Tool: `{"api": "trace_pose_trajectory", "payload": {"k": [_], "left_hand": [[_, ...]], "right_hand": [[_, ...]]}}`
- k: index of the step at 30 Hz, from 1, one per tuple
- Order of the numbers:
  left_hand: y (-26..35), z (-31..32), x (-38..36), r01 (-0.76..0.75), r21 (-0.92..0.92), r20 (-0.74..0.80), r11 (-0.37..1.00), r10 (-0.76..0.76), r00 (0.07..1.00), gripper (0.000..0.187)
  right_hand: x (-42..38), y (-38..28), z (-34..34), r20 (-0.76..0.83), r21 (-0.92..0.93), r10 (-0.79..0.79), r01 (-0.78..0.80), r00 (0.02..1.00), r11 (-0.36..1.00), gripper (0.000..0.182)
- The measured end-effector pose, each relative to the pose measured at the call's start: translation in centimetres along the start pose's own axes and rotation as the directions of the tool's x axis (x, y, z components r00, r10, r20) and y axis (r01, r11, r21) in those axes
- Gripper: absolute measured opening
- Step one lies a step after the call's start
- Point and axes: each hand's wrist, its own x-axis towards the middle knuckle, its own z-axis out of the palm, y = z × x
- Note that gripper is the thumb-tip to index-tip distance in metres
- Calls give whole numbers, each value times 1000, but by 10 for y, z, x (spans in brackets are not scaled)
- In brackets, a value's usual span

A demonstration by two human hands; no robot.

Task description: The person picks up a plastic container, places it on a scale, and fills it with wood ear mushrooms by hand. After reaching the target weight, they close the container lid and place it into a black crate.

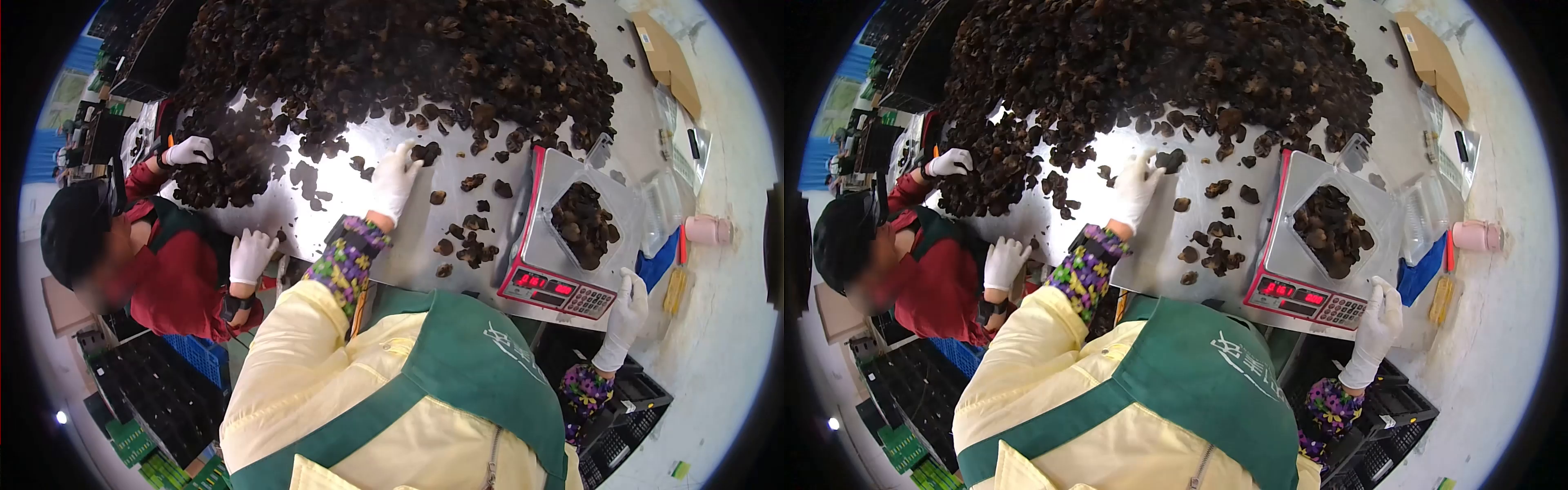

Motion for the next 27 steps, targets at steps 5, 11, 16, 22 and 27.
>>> {"api": "trace_pose_trajectory", "payload": {"k": [5, 11, 16, 22, 27], "left_hand": [[-15, 34, 25, -220, 120, 33, 968, 218, 975, 35], [-18, 4, -1, 465, -765, 365, 445, -295, 883, 41], [-19, -15, -8, 542, -829, 511, 136, -209, 834, 49], [-17, -28, -3, 575, -690, 553, 440, -193, 811, 53], [-9, -25, -3, 544, -738, 544, 398, -125, 829, 44]], "right_hand": [[-1, -6, -3, -20, 25, 2, -1, 1000, 1000, 16], [-17, 14, -13, -49, -2, 39, -39, 998, 999, 16], [-16, 21, -13, -49, 5, 40, -40, 998, 999, 15], [-7, 19, -13, -23, 15, -22, 23, 999, 1000, 15], [-6, 19, -15, -14, 13, -16, 16, 1000, 1000, 16]]}}
